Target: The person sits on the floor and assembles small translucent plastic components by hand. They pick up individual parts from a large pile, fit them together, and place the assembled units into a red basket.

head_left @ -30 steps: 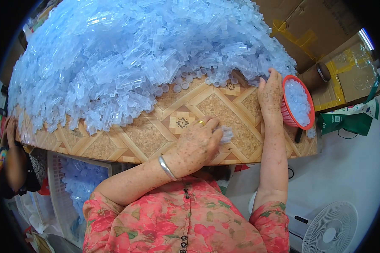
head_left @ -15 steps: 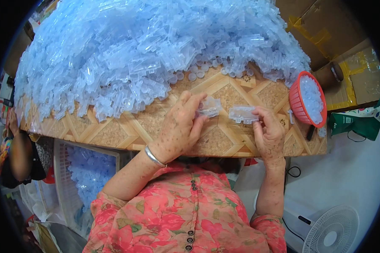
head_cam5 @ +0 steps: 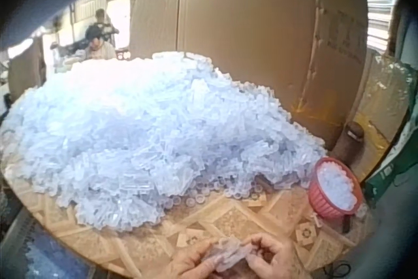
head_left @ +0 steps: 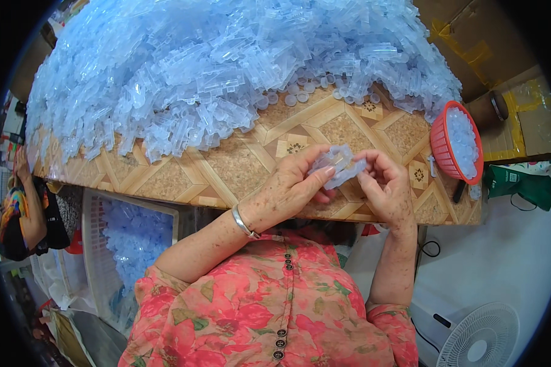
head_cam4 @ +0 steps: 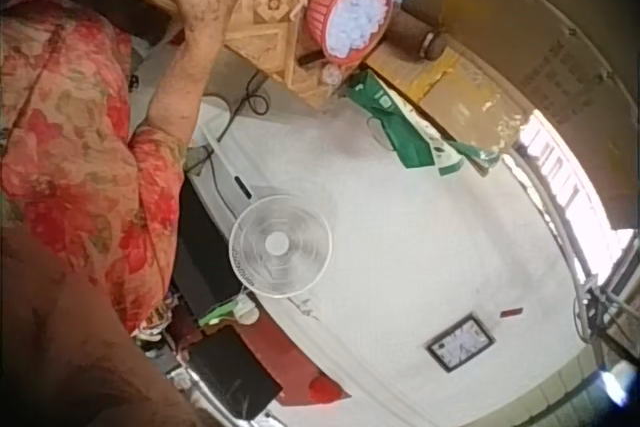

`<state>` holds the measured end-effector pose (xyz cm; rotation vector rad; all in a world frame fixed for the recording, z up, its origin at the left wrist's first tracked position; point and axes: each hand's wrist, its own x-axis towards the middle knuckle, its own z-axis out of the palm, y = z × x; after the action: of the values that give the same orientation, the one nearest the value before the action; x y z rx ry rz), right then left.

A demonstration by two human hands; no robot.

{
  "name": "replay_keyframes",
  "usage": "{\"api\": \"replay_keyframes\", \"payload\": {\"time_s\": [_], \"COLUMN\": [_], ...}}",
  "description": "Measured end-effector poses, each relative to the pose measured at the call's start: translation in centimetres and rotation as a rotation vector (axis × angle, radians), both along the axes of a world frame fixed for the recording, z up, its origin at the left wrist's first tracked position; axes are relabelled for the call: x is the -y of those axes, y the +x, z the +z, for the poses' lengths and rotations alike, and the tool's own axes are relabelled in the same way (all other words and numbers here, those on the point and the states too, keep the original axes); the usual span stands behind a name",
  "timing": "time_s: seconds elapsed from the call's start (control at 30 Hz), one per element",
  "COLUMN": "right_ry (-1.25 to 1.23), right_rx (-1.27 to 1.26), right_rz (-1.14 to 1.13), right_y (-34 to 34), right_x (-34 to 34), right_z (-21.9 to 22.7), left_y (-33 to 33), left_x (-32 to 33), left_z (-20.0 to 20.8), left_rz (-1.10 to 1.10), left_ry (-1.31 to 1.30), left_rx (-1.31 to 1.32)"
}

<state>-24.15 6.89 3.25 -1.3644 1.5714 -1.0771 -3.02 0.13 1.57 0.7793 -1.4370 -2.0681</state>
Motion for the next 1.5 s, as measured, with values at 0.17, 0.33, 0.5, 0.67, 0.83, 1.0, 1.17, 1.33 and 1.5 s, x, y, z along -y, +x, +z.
{"api": "replay_keyframes", "payload": {"time_s": [0.17, 0.33, 0.5, 0.67, 0.83, 1.0, 1.17, 1.33, 1.5], "right_ry": [-0.027, -0.058, -0.258, -0.248, -0.275, -0.415, -0.471, -0.458, -0.456], "right_rx": [0.176, -0.075, -0.472, -0.343, -0.014, -0.382, -0.508, -0.562, -0.559], "right_rz": [-0.155, -0.101, -0.122, -0.105, -0.144, -0.071, -0.063, -0.049, -0.039], "right_y": [2.3, 3.3, 3.9, 4.2, 3.5, 3.5, 4.3, 4.4, 4.2], "right_x": [0.4, -0.4, -0.3, -0.5, -1.2, -1.3, -1.0, -0.9, -0.8], "right_z": [-1.7, -0.7, -0.1, 0.3, -1.1, -0.1, 0.1, 0.1, 0.2], "left_y": [-0.4, -0.1, -0.1, 0.5, 0.8, 0.5, 0.2, 0.4, 0.2], "left_x": [-0.4, 0.1, -0.2, 0.2, 0.3, -0.1, -0.4, -0.5, -0.4], "left_z": [-0.9, -0.6, -0.2, -0.6, -0.5, -0.7, -1.0, -0.9, -0.9], "left_rz": [0.041, 0.042, 0.044, 0.003, -0.001, 0.048, -0.038, -0.059, -0.058], "left_ry": [0.078, 0.087, 0.226, 0.366, 0.488, 0.433, 0.353, 0.285, 0.273], "left_rx": [-0.175, -0.171, -0.213, -0.333, -0.474, -0.377, -0.310, -0.327, -0.337]}}
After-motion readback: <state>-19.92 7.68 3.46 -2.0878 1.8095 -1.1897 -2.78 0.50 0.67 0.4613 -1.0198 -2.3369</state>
